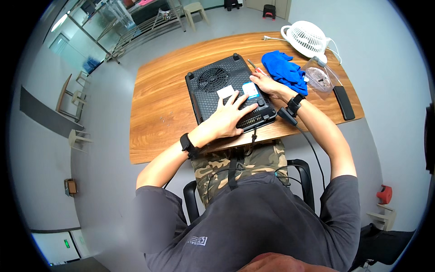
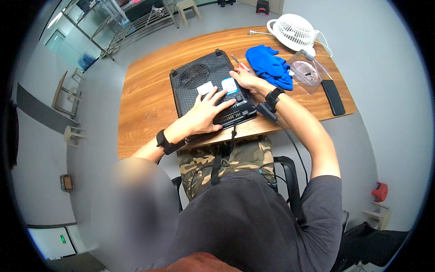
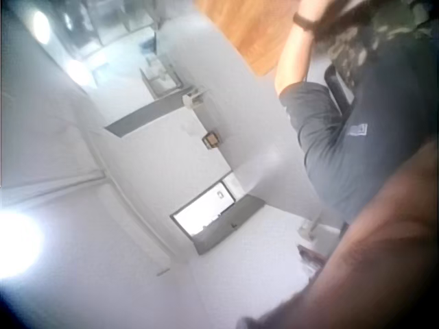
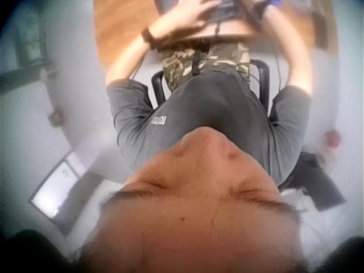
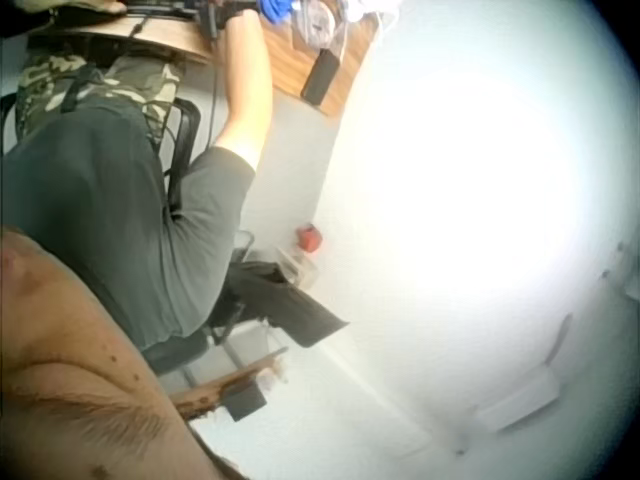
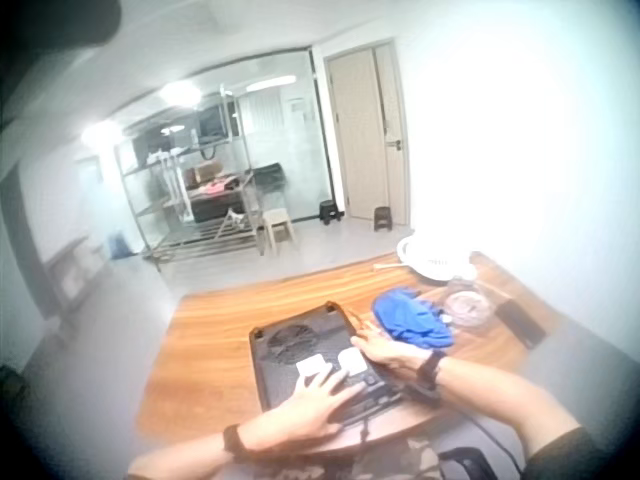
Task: The person uses a screwdriver to remove and tighten screws on the internal components of a disassembled electronic device. They handle a circuit board and a fan assembly, then flip the device over to secure the back cover with additional screws.
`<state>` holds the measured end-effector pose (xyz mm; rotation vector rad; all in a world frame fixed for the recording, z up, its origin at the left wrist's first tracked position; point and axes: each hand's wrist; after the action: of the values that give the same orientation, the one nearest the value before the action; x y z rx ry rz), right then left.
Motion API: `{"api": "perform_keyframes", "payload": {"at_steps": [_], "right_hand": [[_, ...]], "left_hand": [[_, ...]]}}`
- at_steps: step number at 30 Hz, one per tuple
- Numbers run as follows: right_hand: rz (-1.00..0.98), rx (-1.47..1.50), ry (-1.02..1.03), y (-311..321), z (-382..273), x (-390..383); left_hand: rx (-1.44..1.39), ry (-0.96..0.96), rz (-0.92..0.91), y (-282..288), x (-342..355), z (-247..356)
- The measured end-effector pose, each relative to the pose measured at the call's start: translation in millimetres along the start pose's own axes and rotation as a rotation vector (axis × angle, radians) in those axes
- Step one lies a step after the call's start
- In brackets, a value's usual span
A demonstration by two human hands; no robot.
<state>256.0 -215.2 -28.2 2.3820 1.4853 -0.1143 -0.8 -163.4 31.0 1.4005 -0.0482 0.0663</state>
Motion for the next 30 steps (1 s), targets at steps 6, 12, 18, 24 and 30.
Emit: {"api": "perform_keyframes", "payload": {"at_steps": [6,12,18,24,30], "right_hand": [[-0.027,0.053,0.0,-0.6,5.8,4.9],[-0.025,-0.144,-0.01,-4.4,5.9,6.8],[-0.041,-0.484,0.218,8.6,4.8,-34.5],[0.175,-0.618,0.468,33.4,15.0,-78.9],[0.132,-0.737,0.595,27.4,8.8,-149.9]], "left_hand": [[0.048,0.062,-0.008,-6.2,4.9,11.8],[0.06,0.074,0.021,-12.3,6.2,10.8],[0.016,0.081,0.033,-11.2,0.4,11.3],[0.032,0.062,0.031,-15.6,7.0,12.9],[-0.016,0.072,0.035,-13.0,6.1,11.7]]}}
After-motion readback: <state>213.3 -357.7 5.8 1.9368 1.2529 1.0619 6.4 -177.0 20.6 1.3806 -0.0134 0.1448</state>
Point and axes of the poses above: each hand's wrist, its own x-axis towards the middle knuckle, its own y-axis out of the back of the hand, z = x × y, and after that the axes turned 5 degrees about z, right-handed
